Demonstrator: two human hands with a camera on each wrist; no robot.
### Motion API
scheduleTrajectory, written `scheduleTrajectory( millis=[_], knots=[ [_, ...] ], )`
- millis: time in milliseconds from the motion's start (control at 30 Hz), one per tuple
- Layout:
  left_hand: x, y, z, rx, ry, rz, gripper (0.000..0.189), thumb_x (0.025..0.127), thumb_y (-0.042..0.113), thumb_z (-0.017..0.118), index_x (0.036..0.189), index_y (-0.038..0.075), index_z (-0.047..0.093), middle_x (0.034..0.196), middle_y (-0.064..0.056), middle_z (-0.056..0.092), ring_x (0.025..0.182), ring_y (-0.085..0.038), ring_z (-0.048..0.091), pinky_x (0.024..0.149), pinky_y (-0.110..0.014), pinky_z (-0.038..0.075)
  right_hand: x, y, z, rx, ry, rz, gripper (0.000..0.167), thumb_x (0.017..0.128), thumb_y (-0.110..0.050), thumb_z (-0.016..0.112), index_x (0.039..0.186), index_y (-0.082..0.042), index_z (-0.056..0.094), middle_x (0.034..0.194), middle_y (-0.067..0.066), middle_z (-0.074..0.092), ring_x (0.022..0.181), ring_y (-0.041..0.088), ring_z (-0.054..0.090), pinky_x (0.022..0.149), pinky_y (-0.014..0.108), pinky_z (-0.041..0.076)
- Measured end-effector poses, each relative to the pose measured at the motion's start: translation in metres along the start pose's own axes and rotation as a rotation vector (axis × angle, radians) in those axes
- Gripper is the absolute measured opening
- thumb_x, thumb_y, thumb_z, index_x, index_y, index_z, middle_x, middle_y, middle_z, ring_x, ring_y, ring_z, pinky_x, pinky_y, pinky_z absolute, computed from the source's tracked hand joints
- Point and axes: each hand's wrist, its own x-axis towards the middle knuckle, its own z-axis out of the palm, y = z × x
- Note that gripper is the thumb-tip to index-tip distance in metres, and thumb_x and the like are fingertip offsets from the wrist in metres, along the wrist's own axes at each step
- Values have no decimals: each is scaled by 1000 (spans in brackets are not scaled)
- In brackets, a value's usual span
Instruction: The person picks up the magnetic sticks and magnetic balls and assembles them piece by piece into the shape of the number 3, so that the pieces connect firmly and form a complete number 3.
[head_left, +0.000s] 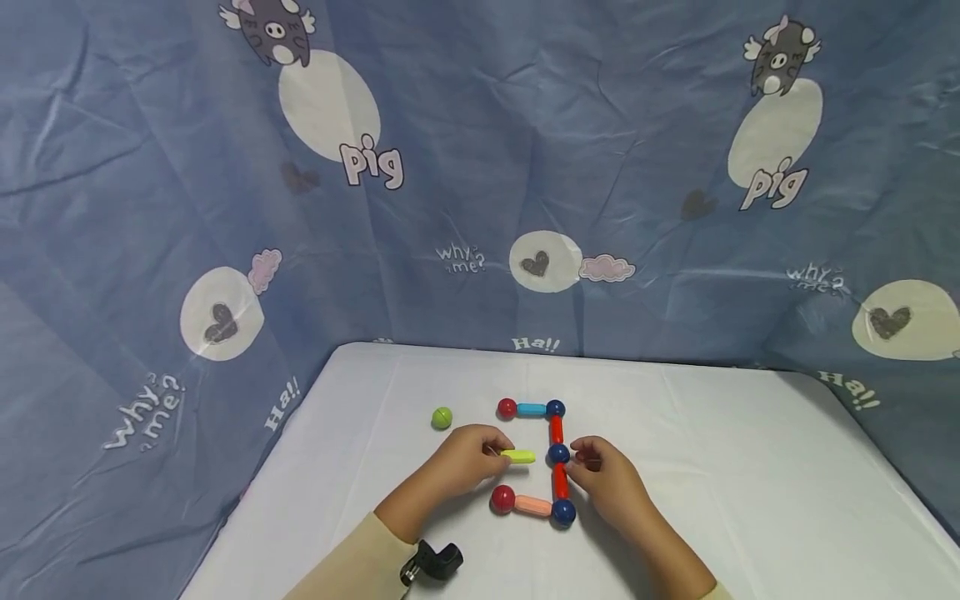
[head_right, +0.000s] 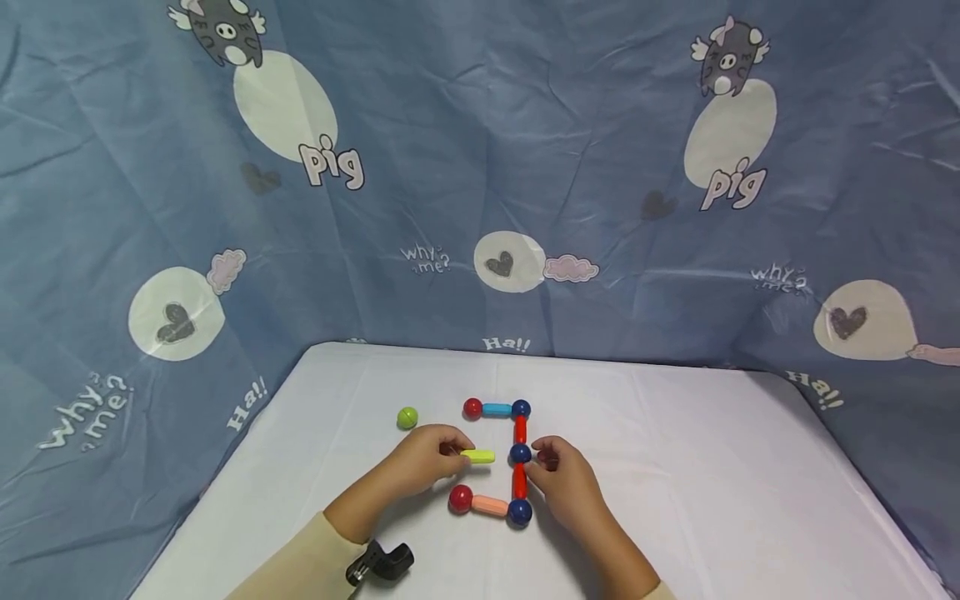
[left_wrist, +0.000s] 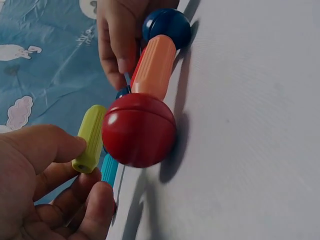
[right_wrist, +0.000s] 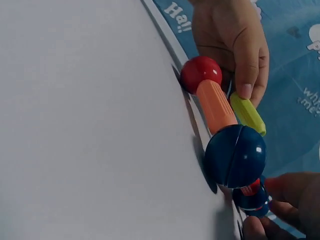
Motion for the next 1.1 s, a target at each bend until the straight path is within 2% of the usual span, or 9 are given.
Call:
scheduleTrajectory(
  millis=[267, 367, 500, 633, 833, 1100],
  knots=[
    [11, 1, 7, 15, -7, -16, 8, 92, 17, 77, 98, 21, 78, 89, 7, 67, 86, -14, 60, 78, -30, 54, 5, -2, 1, 30, -20, 30, 29, 94, -16, 77, 123, -16, 71, 117, 4, 70, 111, 24, 68, 87, 41, 62],
    [15, 2, 7, -4, 2, -5, 7, 91, 17, 77, 98, 19, 78, 88, 6, 67, 82, -14, 60, 73, -29, 55, 7, -4, 2, 52, -30, 20, 30, 95, -15, 76, 125, -18, 71, 120, 5, 71, 111, 24, 69, 89, 41, 62],
    [18, 2, 8, -18, -1, 8, 8, 90, 16, 77, 98, 16, 79, 86, 5, 68, 79, -13, 60, 69, -28, 53, 10, -5, 5, 80, -40, 26, 26, 96, -16, 75, 122, -19, 73, 119, 4, 72, 109, 23, 69, 89, 39, 62],
    [21, 2, 12, -12, -7, 15, 8, 89, 15, 77, 97, 16, 80, 85, 6, 69, 81, -12, 59, 74, -28, 52, 10, -4, 8, 85, -37, 34, 23, 96, -16, 75, 118, -20, 74, 116, 3, 73, 107, 22, 69, 86, 38, 61],
    [24, 5, 16, 3, -8, 17, 7, 90, 17, 78, 96, 17, 79, 86, 7, 68, 84, -13, 60, 78, -32, 54, 10, -3, 8, 84, -34, 22, 21, 96, -15, 75, 116, -21, 74, 117, 2, 73, 109, 23, 69, 92, 40, 60],
    [25, 7, 19, 7, -8, -9, 6, 91, 16, 79, 97, 18, 79, 87, 6, 67, 85, -14, 60, 81, -35, 55, 11, 1, 9, 73, -35, 20, 22, 96, -16, 75, 117, -22, 73, 119, 1, 73, 112, 23, 68, 96, 44, 59]
  ],
)
